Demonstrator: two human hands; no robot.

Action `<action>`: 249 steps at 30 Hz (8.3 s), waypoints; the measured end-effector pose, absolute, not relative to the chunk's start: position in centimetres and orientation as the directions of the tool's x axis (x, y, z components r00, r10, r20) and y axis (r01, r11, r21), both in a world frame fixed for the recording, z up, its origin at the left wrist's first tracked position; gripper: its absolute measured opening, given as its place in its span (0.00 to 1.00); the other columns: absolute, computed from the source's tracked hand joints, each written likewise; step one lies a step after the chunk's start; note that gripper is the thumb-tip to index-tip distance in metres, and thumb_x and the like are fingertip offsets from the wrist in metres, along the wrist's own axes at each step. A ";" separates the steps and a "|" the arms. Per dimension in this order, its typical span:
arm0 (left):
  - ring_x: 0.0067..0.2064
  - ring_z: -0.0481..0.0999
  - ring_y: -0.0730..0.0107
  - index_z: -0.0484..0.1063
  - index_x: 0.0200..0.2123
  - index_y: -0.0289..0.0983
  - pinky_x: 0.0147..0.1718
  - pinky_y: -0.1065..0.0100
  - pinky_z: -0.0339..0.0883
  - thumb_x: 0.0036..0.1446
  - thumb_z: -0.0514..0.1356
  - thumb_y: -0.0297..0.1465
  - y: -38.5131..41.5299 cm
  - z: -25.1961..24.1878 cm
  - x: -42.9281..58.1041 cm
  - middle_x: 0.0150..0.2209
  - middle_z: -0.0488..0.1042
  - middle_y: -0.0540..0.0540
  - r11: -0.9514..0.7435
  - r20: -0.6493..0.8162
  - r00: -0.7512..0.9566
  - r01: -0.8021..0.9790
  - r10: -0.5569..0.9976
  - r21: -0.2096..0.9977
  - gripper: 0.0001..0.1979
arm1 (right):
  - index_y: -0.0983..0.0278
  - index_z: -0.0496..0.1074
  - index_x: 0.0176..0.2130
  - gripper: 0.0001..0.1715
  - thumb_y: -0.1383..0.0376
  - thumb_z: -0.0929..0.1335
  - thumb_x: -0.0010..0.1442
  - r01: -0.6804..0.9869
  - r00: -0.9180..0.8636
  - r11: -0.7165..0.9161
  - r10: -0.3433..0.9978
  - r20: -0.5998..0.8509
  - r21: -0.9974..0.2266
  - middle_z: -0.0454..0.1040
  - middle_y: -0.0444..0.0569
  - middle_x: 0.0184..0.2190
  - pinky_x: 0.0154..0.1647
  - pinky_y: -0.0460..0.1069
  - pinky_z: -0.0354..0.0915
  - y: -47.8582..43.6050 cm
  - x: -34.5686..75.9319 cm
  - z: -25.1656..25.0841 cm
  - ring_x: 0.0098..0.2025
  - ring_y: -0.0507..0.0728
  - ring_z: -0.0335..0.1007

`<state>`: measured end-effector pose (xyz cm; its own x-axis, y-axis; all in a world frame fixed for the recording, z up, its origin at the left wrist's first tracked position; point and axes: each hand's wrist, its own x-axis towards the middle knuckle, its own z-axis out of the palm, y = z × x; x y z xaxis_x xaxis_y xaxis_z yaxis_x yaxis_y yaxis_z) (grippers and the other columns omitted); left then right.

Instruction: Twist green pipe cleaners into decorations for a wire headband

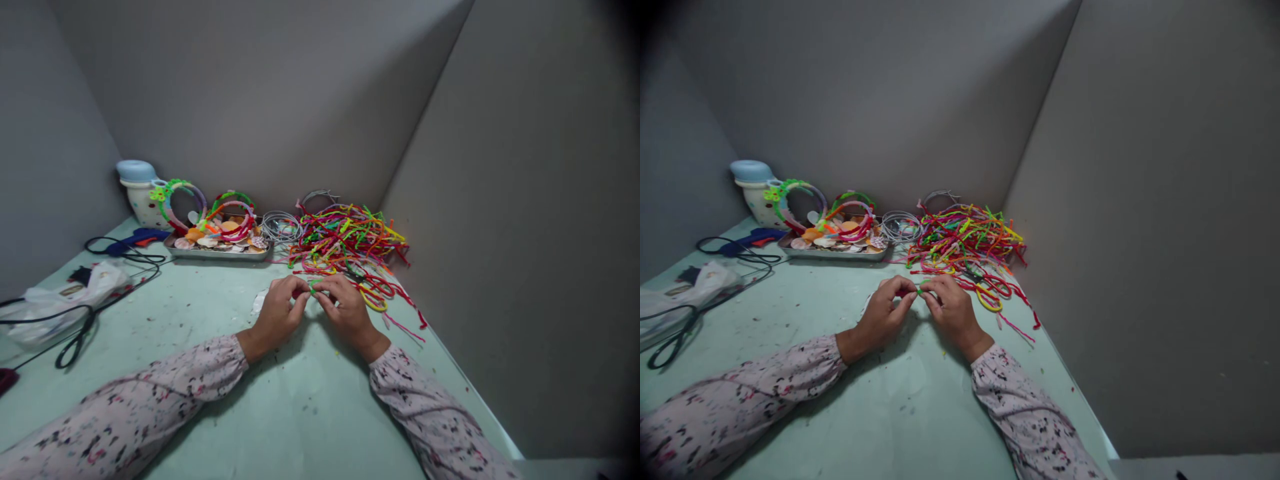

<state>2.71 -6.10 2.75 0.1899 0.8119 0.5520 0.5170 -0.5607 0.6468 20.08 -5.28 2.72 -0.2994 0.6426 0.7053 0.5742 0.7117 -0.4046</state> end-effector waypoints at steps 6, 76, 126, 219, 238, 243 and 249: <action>0.37 0.70 0.66 0.68 0.34 0.38 0.41 0.62 0.63 0.60 0.55 0.28 -6.1 2.7 2.7 0.34 0.74 0.48 -0.566 0.557 0.197 0.526 0.807 0.635 0.03 | 0.61 0.74 0.41 0.07 0.68 0.67 0.62 0.565 -0.307 0.701 0.668 0.678 -0.434 0.75 0.51 0.38 0.43 0.52 0.69 -5.3 20.0 2.8 0.42 0.57 0.72; 0.38 0.70 0.67 0.68 0.35 0.37 0.43 0.62 0.61 0.60 0.56 0.27 -6.0 2.7 2.8 0.34 0.74 0.49 -0.596 0.575 0.223 0.514 0.787 0.617 0.02 | 0.64 0.74 0.37 0.10 0.62 0.64 0.64 0.353 -0.260 0.524 0.851 0.457 -0.775 0.74 0.49 0.38 0.44 0.50 0.64 -5.3 20.1 2.9 0.41 0.56 0.70; 0.39 0.70 0.66 0.68 0.35 0.37 0.40 0.64 0.63 0.63 0.52 0.31 -5.6 3.1 2.6 0.35 0.72 0.47 -0.517 0.541 0.102 0.483 0.835 0.707 0.07 | 0.61 0.71 0.27 0.21 0.59 0.60 0.67 0.584 -0.304 0.606 0.780 0.547 -0.540 0.67 0.45 0.23 0.31 0.49 0.58 -5.6 20.1 2.4 0.29 0.54 0.64; 0.41 0.73 0.65 0.72 0.38 0.38 0.44 0.60 0.62 0.56 0.63 0.25 -5.3 2.2 2.2 0.36 0.76 0.48 -0.674 0.664 0.220 0.472 0.714 0.568 0.06 | 0.62 0.75 0.34 0.04 0.64 0.69 0.59 0.386 -0.221 0.582 0.812 0.541 -0.716 0.73 0.47 0.34 0.35 0.48 0.65 -5.1 21.0 3.5 0.38 0.55 0.69; 0.39 0.73 0.64 0.72 0.35 0.39 0.45 0.60 0.61 0.56 0.62 0.29 -5.7 2.6 2.3 0.33 0.75 0.48 -0.627 0.613 0.218 0.496 0.760 0.601 0.02 | 0.61 0.75 0.33 0.04 0.65 0.69 0.60 0.396 -0.281 0.594 0.804 0.524 -0.700 0.74 0.47 0.34 0.42 0.51 0.65 -4.8 21.4 3.3 0.39 0.55 0.70; 0.38 0.72 0.64 0.72 0.34 0.39 0.44 0.59 0.61 0.56 0.62 0.30 -5.7 2.6 2.4 0.32 0.75 0.49 -0.618 0.607 0.209 0.499 0.766 0.608 0.02 | 0.61 0.75 0.33 0.05 0.64 0.69 0.60 0.408 -0.288 0.595 0.804 0.520 -0.693 0.74 0.48 0.34 0.43 0.52 0.66 -4.7 21.4 3.2 0.39 0.56 0.70; 0.37 0.72 0.65 0.72 0.33 0.38 0.44 0.60 0.61 0.55 0.63 0.29 -5.6 2.5 2.4 0.32 0.74 0.50 -0.606 0.594 0.205 0.494 0.778 0.624 0.02 | 0.61 0.75 0.34 0.04 0.65 0.69 0.59 0.384 -0.301 0.600 0.800 0.520 -0.702 0.74 0.48 0.35 0.42 0.51 0.66 -4.7 21.4 3.2 0.40 0.55 0.71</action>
